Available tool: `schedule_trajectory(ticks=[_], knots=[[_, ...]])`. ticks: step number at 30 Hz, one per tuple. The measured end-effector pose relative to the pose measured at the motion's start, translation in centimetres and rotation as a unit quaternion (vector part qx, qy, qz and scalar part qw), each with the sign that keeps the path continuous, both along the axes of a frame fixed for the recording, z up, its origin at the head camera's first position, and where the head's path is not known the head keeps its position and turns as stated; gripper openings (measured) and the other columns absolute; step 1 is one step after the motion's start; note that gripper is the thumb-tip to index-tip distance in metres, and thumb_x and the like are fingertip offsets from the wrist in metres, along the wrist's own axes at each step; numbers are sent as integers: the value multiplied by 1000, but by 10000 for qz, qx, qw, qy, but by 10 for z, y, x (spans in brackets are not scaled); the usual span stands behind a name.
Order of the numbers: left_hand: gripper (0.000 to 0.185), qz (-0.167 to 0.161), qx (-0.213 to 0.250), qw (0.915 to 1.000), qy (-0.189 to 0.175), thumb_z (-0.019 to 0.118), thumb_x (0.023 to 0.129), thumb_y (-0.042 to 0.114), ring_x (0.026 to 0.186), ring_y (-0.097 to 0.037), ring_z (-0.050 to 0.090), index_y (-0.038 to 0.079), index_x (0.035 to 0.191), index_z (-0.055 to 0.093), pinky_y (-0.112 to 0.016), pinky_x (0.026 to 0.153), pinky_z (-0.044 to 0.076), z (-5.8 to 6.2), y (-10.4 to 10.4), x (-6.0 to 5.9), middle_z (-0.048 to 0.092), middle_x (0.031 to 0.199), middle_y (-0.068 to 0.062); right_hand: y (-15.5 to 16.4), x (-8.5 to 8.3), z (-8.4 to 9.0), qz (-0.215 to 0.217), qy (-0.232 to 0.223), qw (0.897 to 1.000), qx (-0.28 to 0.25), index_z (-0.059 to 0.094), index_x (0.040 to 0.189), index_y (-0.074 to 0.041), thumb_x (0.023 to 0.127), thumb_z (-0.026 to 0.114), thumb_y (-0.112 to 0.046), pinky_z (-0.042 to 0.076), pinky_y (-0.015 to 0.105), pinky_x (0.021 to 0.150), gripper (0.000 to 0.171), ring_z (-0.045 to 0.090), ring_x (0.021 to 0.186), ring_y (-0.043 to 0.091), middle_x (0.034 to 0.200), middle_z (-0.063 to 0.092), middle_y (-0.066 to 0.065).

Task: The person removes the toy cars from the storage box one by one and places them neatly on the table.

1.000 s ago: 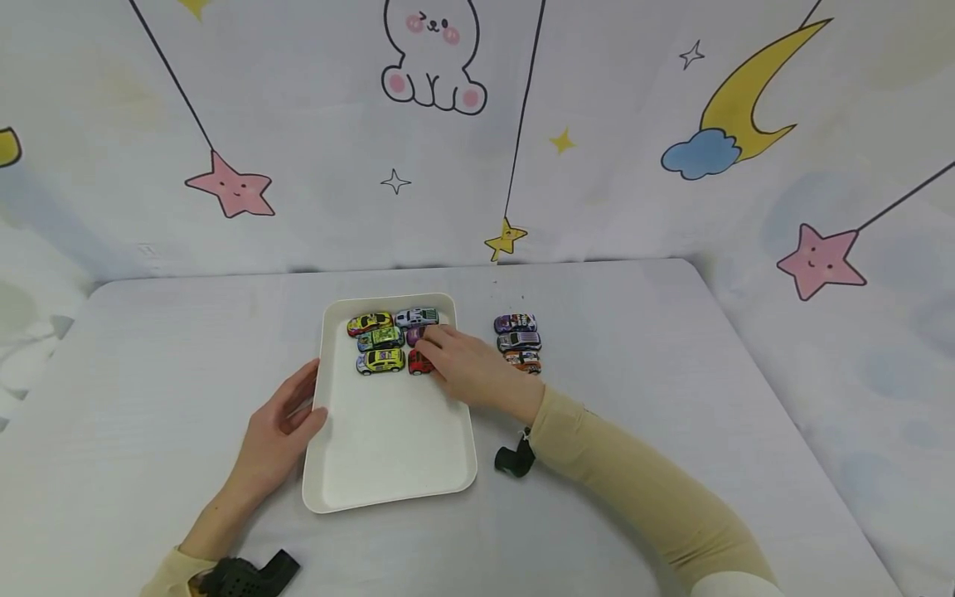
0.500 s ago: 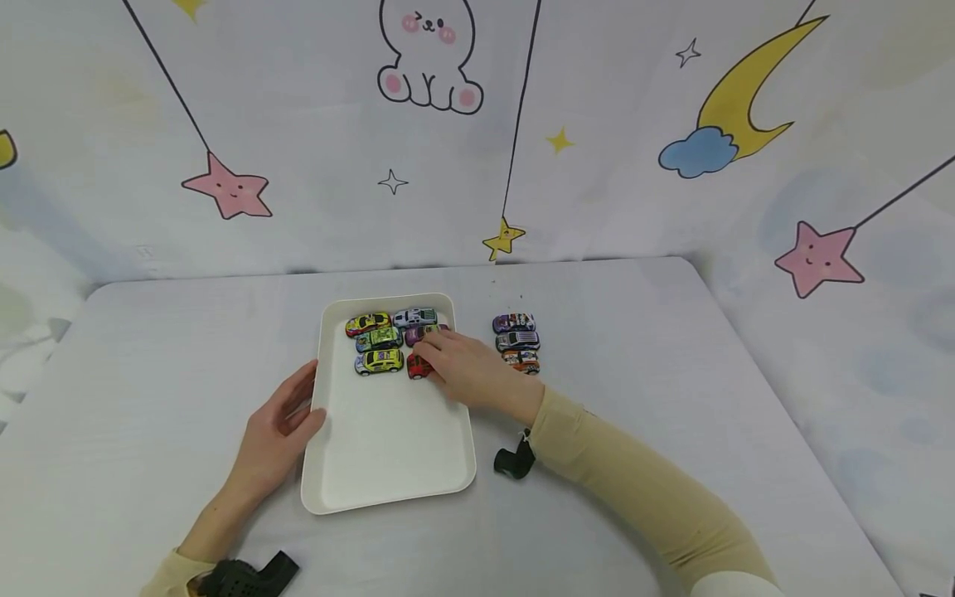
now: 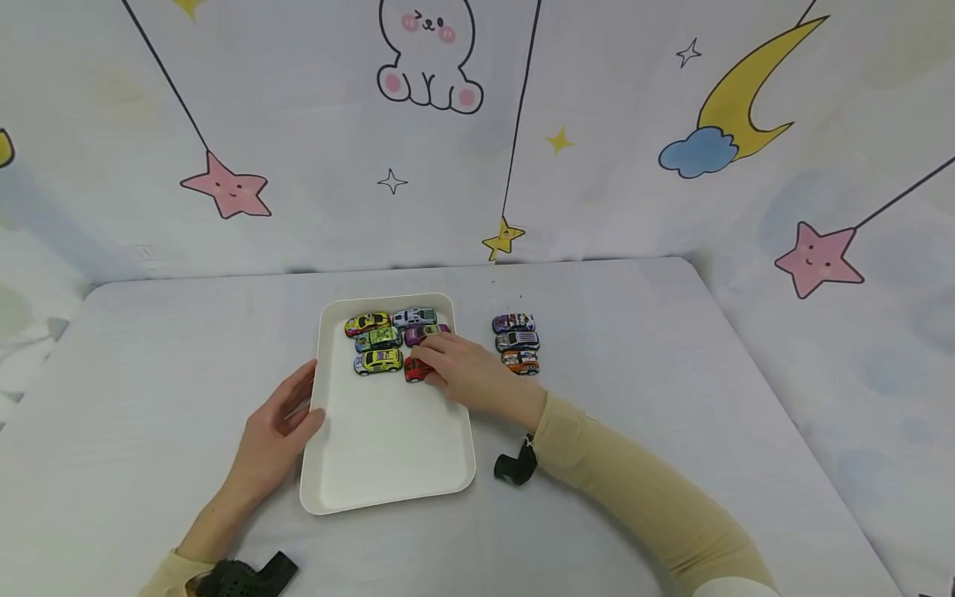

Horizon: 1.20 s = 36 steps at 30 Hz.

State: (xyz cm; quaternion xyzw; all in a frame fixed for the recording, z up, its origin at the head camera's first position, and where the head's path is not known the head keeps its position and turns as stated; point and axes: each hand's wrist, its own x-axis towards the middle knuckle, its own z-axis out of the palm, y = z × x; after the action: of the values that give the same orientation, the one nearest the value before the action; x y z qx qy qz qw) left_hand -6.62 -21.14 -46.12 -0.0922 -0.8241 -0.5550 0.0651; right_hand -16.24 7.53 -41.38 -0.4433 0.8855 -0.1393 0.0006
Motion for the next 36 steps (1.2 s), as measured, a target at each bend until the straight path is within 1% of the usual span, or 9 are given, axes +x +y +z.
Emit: schedule_trajectory(ticks=[5,8,14,18,25,30,36], knots=[[61,-11,-12,10000,1,60,97,0,125,13,46,5,153,37,-4,96,43,1,0,0,44,151,-25,2,0,-2,-14,-49,9996,-264,63,130,-7,98,63,-14,35,38,120,32,56,126,24,129,63,8],[61,-7,-20,10000,-17,60,97,1,125,13,46,6,153,37,-4,96,43,2,1,0,44,151,-25,3,-1,-5,-21,-16,9991,-421,63,130,-7,98,64,-14,33,40,121,32,56,126,24,129,63,9],[62,11,-57,10000,-49,60,97,1,125,14,45,7,154,37,-4,96,43,4,1,0,44,151,-24,4,-2,-11,33,125,9970,-759,64,128,-6,97,66,-13,35,40,120,32,57,125,24,128,63,9],[61,4,-20,10000,-28,60,97,0,125,13,46,5,153,38,-4,96,43,4,0,0,44,151,-24,5,-2,-14,37,119,9952,-966,64,129,-5,96,67,-13,36,40,119,34,57,124,25,128,64,10],[61,-8,-29,10000,-14,60,97,0,126,12,46,5,153,37,-4,96,44,4,1,0,44,151,-24,6,-1,-17,-55,-67,9903,-1386,66,128,-7,95,68,-13,50,31,105,33,57,121,22,128,63,8],[61,-2,-26,10000,-18,60,96,0,126,12,46,5,153,37,-4,96,43,4,1,0,44,151,-24,7,-1,-20,-37,-25,9870,-1608,67,127,-7,94,71,-14,50,30,105,34,57,120,21,126,63,8],[61,-12,5,10000,-12,60,96,0,126,12,46,4,153,37,-4,96,43,3,2,1,44,151,-25,8,-2,-23,101,75,9821,-1879,68,126,-6,93,71,-14,51,27,102,34,58,118,21,125,64,8]])
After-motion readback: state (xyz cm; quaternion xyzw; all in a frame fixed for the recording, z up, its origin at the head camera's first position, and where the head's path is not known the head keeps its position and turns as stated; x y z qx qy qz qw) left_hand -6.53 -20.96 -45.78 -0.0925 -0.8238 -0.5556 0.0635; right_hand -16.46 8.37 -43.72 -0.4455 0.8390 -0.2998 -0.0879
